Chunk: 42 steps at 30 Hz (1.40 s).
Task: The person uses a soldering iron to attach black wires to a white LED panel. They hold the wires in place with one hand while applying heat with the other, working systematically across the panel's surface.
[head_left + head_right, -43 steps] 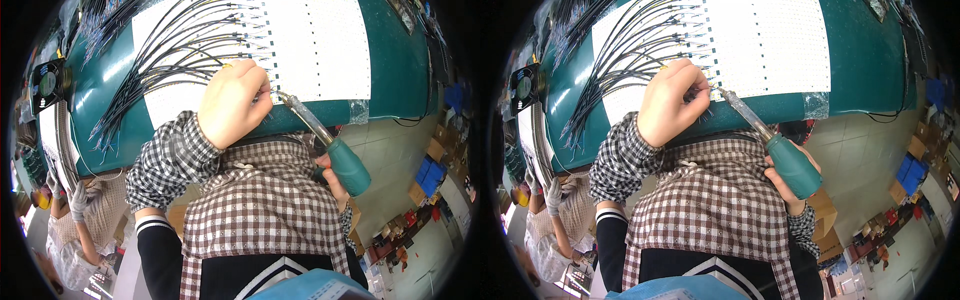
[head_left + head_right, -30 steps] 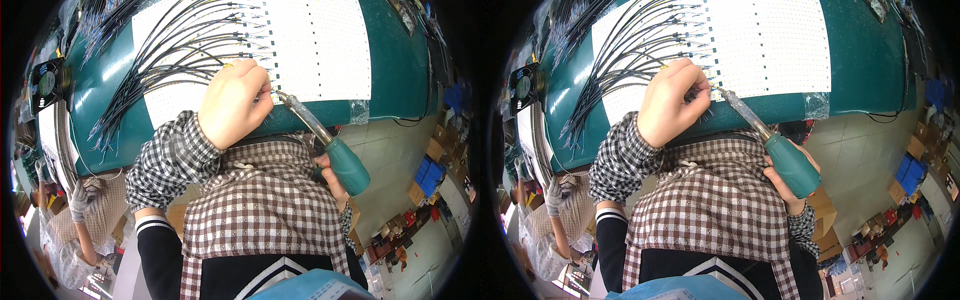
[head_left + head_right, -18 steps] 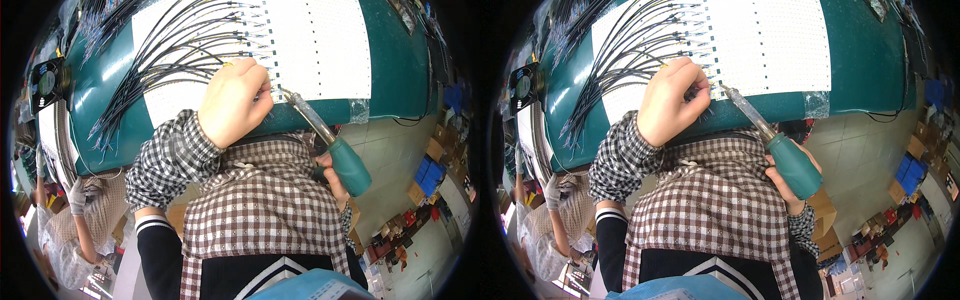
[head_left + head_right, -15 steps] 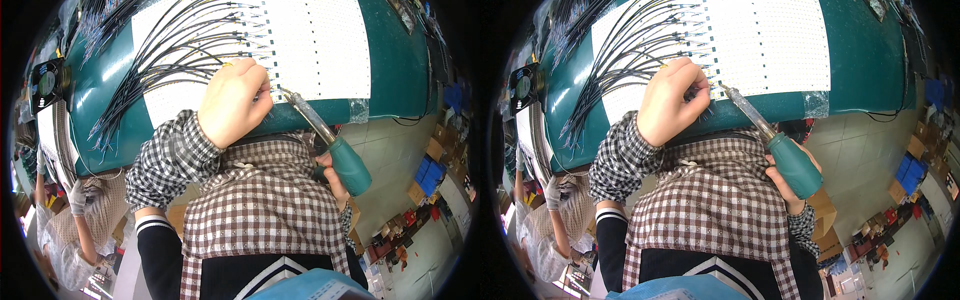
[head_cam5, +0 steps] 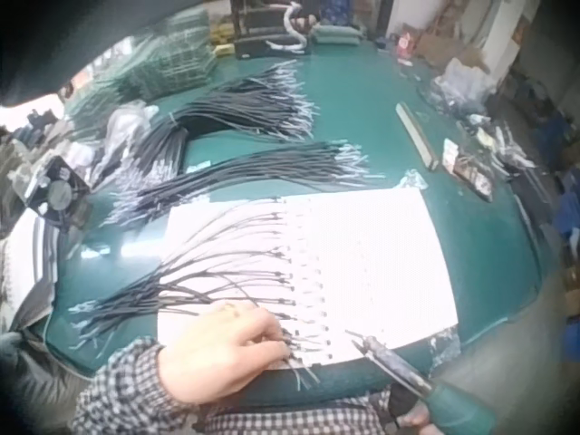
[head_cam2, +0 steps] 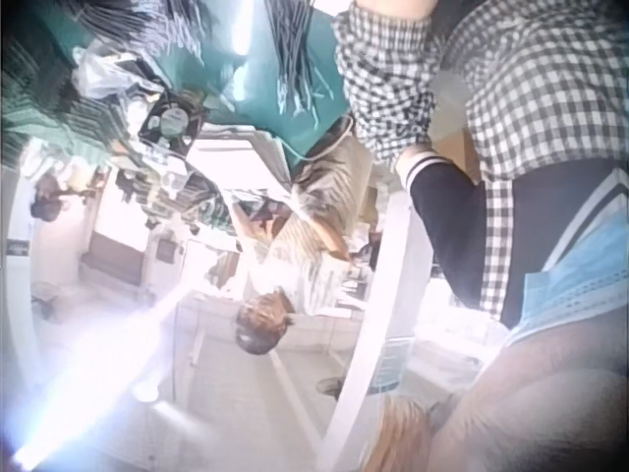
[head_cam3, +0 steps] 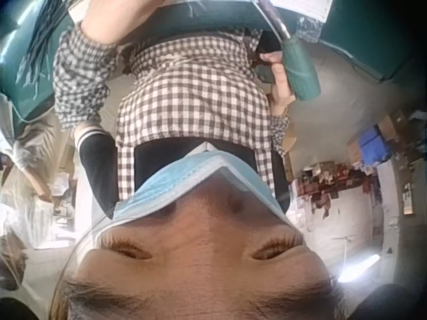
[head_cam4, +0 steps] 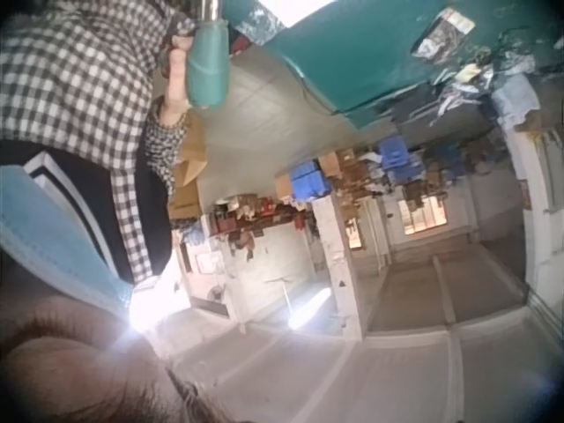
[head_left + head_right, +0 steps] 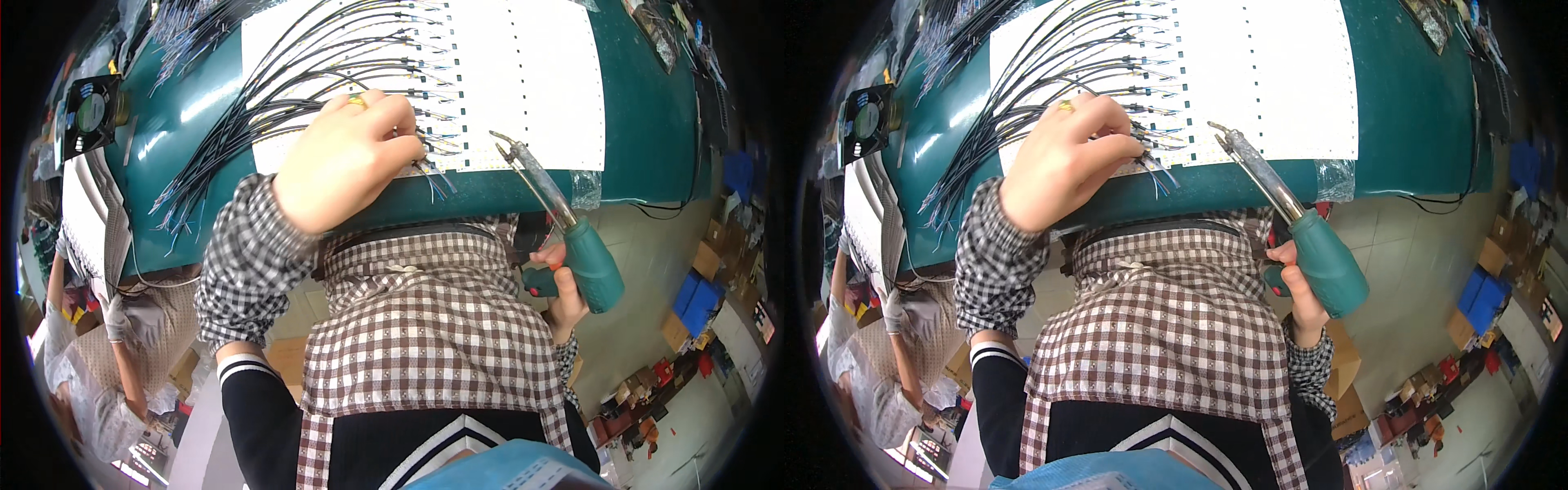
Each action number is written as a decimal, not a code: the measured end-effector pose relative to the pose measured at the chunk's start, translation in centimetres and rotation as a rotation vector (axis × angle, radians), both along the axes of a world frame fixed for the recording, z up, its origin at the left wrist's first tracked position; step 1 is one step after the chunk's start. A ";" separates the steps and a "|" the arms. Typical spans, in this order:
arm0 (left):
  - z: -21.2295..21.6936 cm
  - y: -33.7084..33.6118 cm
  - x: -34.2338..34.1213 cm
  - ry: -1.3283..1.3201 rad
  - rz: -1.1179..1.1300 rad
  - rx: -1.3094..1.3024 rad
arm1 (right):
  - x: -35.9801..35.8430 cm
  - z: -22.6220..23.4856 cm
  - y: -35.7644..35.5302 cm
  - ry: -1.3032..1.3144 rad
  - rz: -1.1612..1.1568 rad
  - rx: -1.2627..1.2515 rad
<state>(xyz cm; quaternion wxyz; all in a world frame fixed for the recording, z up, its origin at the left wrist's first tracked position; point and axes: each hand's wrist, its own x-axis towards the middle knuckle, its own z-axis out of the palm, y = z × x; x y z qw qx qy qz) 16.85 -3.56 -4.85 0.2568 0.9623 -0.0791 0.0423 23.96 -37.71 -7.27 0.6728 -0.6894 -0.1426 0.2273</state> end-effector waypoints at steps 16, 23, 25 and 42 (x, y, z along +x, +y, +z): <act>-1.6 -3.9 0.0 -0.047 0.118 0.016 | 0.0 0.1 -0.2 -0.006 0.012 0.007; -1.4 -4.2 0.0 0.036 0.207 -0.161 | -0.2 -0.1 -0.5 -0.001 0.002 0.028; -1.0 -3.9 0.1 0.082 0.212 -0.253 | -0.3 -0.2 -0.6 0.008 -0.007 0.025; -2.4 -2.0 0.6 0.044 -0.023 -0.296 | -0.3 0.2 -0.2 0.012 -0.010 -0.028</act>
